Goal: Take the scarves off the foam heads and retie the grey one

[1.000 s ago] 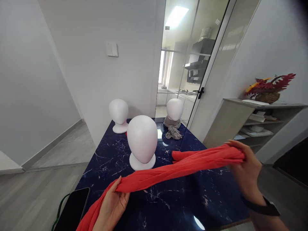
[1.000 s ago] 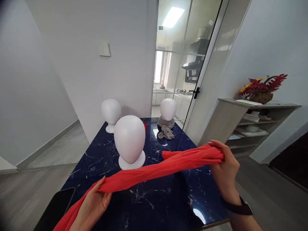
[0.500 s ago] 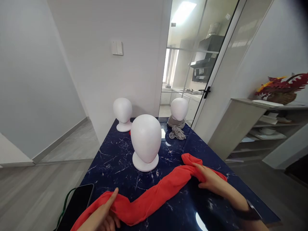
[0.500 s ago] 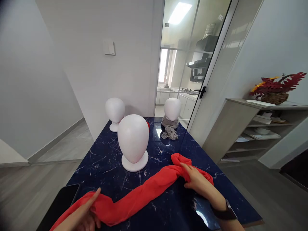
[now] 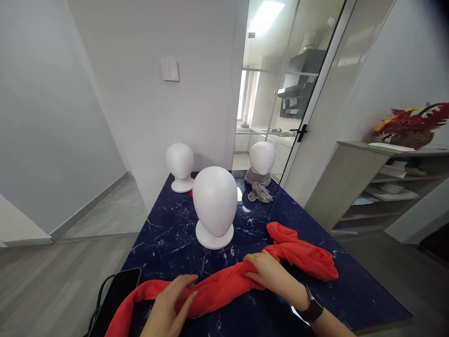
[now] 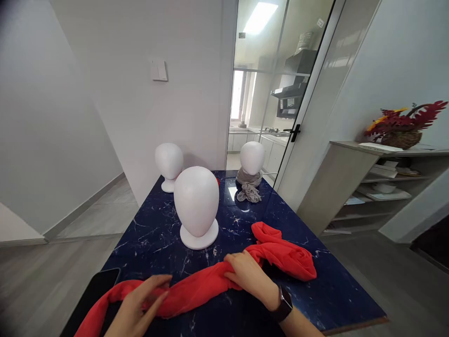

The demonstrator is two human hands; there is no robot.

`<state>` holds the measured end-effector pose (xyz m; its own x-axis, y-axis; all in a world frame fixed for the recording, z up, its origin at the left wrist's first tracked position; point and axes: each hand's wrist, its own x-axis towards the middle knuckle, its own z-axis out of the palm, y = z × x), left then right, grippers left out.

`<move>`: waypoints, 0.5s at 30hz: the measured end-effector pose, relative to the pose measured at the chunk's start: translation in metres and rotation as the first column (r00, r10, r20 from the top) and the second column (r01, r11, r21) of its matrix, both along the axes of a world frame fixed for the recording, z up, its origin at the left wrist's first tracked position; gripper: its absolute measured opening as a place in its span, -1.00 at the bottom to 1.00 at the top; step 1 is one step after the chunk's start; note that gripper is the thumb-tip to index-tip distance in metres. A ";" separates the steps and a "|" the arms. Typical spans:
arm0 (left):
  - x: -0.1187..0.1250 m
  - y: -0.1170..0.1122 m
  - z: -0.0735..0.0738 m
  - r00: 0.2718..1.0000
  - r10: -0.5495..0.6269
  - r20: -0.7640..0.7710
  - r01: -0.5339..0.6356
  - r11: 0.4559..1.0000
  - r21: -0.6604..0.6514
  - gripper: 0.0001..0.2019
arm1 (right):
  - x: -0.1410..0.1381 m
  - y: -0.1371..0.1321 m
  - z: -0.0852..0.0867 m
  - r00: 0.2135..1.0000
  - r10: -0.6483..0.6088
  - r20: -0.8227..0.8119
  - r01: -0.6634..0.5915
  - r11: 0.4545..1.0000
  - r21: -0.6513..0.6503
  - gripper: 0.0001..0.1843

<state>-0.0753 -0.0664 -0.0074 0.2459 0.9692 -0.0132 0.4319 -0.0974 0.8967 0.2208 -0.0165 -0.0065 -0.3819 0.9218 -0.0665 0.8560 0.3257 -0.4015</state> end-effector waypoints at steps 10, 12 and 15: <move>0.031 0.018 0.007 0.881 -0.452 -0.140 0.424 0.885 -0.193 -0.52 | 0.003 -0.049 0.053 0.821 0.054 -0.569 -0.172 0.973 -0.156 -0.65; 0.017 0.015 0.003 0.919 -0.395 0.008 0.386 0.893 -0.231 -0.58 | 0.004 -0.043 0.051 0.769 0.017 -0.639 -0.208 0.952 -0.225 -0.60; -0.005 0.009 -0.009 0.898 -0.152 0.414 0.274 0.928 -0.254 -0.55 | 0.005 -0.030 0.043 0.718 -0.010 -0.696 -0.371 0.840 -0.395 -0.53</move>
